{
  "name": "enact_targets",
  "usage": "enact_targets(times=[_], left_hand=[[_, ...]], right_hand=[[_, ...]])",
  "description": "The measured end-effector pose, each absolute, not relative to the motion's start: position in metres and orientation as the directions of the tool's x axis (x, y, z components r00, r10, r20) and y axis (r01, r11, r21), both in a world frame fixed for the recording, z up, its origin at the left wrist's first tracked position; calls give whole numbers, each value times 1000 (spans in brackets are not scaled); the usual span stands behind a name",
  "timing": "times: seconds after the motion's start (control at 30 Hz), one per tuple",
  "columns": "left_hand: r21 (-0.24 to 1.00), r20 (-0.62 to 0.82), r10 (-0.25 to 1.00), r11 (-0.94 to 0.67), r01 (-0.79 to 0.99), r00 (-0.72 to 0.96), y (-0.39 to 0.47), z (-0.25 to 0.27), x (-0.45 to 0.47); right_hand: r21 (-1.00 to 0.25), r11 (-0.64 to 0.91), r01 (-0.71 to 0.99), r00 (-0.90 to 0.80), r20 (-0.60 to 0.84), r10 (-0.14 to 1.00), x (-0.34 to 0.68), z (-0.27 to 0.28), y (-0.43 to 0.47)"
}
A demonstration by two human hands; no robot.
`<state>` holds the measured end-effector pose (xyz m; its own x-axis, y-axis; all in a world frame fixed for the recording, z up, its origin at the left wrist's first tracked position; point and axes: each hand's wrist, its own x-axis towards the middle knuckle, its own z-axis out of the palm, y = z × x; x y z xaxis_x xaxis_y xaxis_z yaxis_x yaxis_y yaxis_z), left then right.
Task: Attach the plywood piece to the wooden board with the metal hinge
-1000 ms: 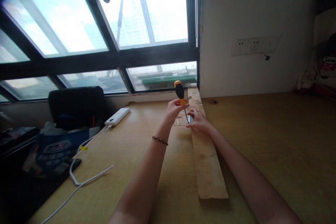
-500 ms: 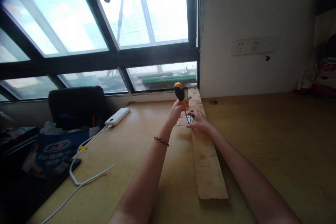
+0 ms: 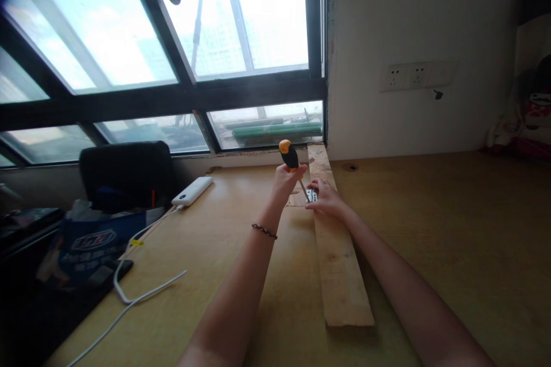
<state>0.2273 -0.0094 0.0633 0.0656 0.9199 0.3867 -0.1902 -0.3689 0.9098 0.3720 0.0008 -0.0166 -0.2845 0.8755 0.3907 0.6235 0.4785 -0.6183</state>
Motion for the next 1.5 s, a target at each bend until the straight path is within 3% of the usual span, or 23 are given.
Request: enact_targets(times=[0.4,0.83,1.03,1.5], left_hand=[[851,440,897,-433,-296,-49,-12,70,223],[822,501,865,-478,-310,-6,-15,73,222],[777,540,840,-477,-412,45,-23,84,217],[684,429,885,-451,-573,-183,-29,104,211]], right_hand=[[-597,489,636,-303,389,870,372,-14,-2],[-588,492,643,-302,395,867,372,-13,-2],[-601,486,635,-296,391,871,372,-13,-2],[-568,486,664,-328,362,873,372,-10,-7]])
